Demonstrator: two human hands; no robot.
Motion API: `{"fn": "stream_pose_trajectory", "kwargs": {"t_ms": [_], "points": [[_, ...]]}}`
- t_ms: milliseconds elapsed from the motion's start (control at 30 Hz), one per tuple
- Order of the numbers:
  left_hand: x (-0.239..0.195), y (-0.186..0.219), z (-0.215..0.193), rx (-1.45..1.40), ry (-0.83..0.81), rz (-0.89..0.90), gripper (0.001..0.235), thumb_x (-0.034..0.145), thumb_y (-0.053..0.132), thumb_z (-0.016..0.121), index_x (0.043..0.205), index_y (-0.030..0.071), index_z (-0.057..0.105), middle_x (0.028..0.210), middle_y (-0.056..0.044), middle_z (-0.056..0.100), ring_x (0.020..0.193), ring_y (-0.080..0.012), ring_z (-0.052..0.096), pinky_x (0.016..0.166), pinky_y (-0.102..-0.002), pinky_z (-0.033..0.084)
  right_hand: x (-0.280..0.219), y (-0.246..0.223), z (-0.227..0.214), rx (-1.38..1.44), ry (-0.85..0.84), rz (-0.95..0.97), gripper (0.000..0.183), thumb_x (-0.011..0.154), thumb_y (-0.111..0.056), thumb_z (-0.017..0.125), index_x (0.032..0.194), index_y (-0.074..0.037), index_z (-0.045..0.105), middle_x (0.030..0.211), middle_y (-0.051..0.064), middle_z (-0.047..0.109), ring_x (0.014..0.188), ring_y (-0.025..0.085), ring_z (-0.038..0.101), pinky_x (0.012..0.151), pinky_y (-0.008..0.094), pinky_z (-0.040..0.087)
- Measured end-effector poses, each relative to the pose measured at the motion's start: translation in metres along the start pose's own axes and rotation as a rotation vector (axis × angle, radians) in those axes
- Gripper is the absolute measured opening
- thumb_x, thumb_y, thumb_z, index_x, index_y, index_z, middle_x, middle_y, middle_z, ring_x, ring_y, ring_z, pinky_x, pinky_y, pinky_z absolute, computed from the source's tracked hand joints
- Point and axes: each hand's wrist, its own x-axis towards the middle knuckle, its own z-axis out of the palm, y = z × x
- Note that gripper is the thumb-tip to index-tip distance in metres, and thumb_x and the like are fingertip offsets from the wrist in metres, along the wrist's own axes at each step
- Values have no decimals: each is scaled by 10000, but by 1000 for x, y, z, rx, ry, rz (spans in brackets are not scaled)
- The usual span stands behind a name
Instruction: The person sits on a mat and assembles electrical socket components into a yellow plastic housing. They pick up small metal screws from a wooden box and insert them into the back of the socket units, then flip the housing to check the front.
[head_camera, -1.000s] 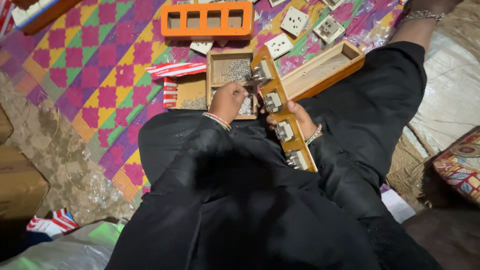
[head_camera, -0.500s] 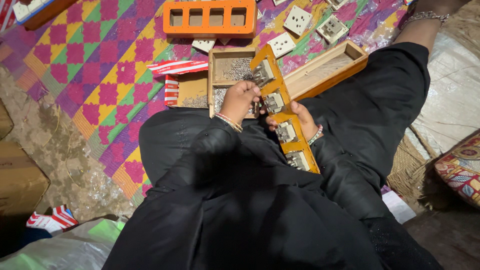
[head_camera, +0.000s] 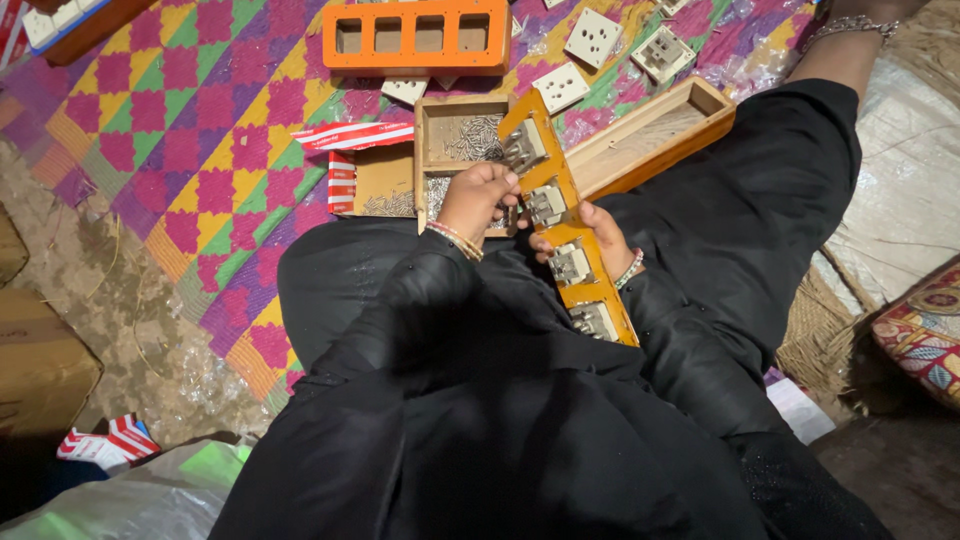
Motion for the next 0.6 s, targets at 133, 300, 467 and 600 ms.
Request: {"fn": "stream_pose_trajectory", "kwargs": {"t_ms": [133,300,467,600], "points": [[-3,3,6,76,80,50,87,949,115,682,943,29,691,812,15,692,695,-51,610,580,-213,471,1,-1,2,65,-19,29,756,982,-507,638,1538,-40,431,1324,196,567,950,232,535,848,380,512],[-19,9,24,122,178,259,86,948,79,685,953,-5,670,783,0,682,656,-48,624,567,-225,542,0,0,1,64,-12,7,724,989,-495,631,1535,-61,435,1350,203,561,959,244,524,840,382,490],[-38,19,30,178,154,286,117,1014,98,646,994,-15,671,743,-65,646,558,-73,579,467,-244,536,-2,6,-8,50,-11,-4,704,1003,-495,618,1522,-52,444,1339,210,563,959,253,518,849,386,484],[-50,30,37,360,262,434,122,960,110,676,980,-3,719,928,-89,662,646,-100,707,475,-244,585,0,8,-12,41,14,-8,703,1001,-506,607,1487,-22,452,1305,207,565,961,272,531,841,407,495]]}}
